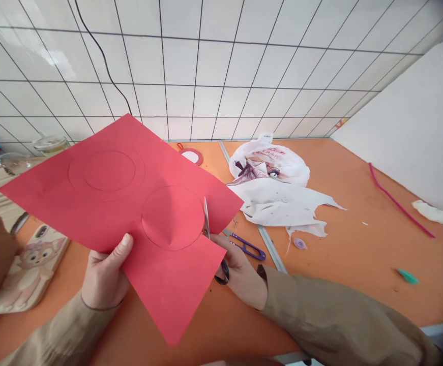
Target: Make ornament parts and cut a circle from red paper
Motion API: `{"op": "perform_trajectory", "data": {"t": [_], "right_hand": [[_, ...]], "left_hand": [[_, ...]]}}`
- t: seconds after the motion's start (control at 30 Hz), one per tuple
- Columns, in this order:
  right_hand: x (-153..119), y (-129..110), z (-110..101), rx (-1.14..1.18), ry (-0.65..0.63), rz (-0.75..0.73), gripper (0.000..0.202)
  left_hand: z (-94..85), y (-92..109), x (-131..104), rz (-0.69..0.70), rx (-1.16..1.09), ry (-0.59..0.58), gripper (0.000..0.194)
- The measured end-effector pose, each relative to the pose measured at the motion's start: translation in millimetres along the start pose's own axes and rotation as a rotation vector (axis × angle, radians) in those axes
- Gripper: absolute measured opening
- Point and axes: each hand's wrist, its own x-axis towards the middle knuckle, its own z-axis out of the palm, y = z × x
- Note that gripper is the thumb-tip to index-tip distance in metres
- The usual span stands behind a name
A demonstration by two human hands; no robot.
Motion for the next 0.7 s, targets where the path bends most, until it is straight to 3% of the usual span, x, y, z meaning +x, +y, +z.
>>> {"op": "perform_trajectory", "data": {"t": [0.3,0.7], "right_hand": [[0.6,-4.6,0.5,-0.048,-0.007,-0.021,0.049],[-0.8,3.8,-4.3,-0.05,-0.051,-0.05,0.049]], "left_hand": [[-1.6,-0.1,-0.5,0.048,0.022,-0.001,0.027],[-2.2,1.5,-0.7,0.021,0.024,0.015,0.03]]}}
